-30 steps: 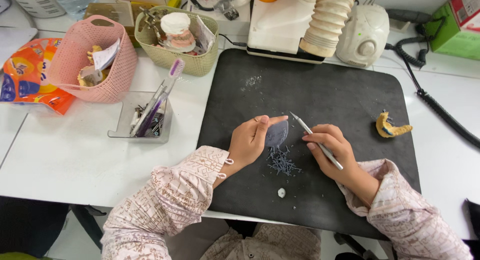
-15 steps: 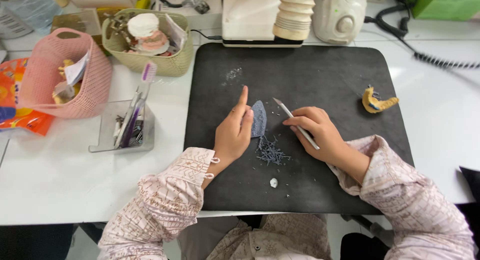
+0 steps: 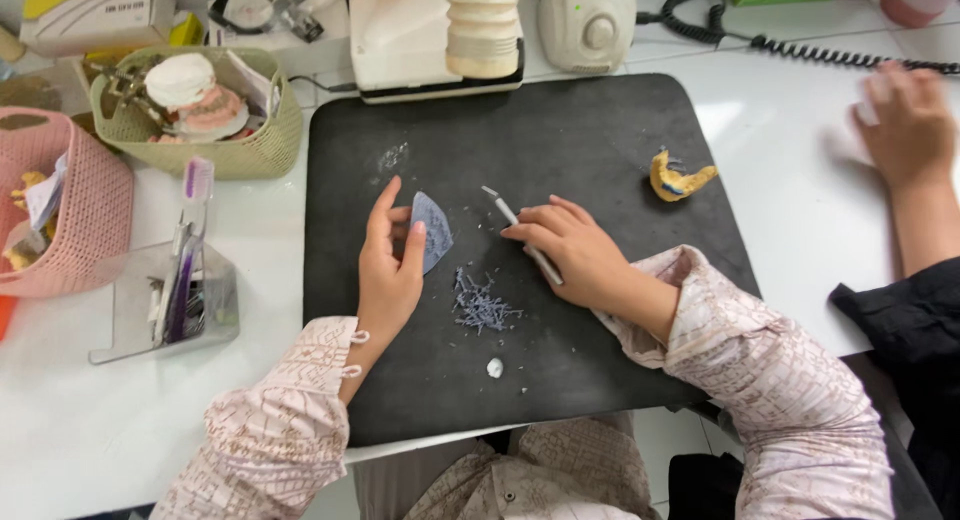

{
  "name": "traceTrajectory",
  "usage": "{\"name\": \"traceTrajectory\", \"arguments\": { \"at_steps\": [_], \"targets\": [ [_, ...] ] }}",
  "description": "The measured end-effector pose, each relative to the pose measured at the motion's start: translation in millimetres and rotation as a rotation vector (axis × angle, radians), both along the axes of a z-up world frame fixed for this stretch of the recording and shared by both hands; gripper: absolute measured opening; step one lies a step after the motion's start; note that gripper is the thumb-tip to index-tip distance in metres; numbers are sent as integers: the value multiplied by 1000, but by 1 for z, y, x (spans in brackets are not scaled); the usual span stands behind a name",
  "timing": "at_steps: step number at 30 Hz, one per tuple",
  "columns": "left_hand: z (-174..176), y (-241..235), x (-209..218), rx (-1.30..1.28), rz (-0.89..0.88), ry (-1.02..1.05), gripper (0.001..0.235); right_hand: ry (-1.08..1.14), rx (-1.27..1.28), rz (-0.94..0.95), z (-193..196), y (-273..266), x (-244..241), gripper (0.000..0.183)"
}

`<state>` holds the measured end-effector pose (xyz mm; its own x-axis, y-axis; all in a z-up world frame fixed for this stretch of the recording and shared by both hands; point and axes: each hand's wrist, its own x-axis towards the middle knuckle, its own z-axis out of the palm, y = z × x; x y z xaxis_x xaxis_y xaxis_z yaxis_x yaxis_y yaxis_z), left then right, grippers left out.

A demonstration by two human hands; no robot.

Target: The person uses a small metal carving tool to repeatedly scrape and shape a small blue block of material on a black mat. Shavings accumulate on the mat as the person rotates the block and continues carving. A dental model and rotary tool are visible nearby but not used.

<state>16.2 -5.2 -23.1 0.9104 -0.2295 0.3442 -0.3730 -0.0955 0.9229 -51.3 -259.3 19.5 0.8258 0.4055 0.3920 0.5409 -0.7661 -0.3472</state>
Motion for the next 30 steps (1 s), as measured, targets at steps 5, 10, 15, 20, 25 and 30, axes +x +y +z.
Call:
{"name": "traceTrajectory", "arguments": {
  "at_steps": [5, 10, 15, 20, 25, 30],
  "targets": [
    [-3, 3, 0, 33, 8, -8, 42, -7, -51, -25, -11, -7, -2, 53],
    [-2, -6, 4, 42, 29, -48, 35, -104, -7, -311, -14, -44, 54, 34],
    [-10, -7, 7, 20, 23, -55, 34, -331, 32, -508, -27, -79, 184, 31],
    [-8, -5, 8, 44, 39, 40, 33, -517, -313, -625, -62, -81, 256, 23],
    [-9, -5, 9, 32, 8, 9, 32, -565, -473, -595, -80, -102, 268, 15],
    [-8, -4, 9, 63, 2, -22, 33, -657, -760, -697, -51, -123, 252, 11]
  ]
}}
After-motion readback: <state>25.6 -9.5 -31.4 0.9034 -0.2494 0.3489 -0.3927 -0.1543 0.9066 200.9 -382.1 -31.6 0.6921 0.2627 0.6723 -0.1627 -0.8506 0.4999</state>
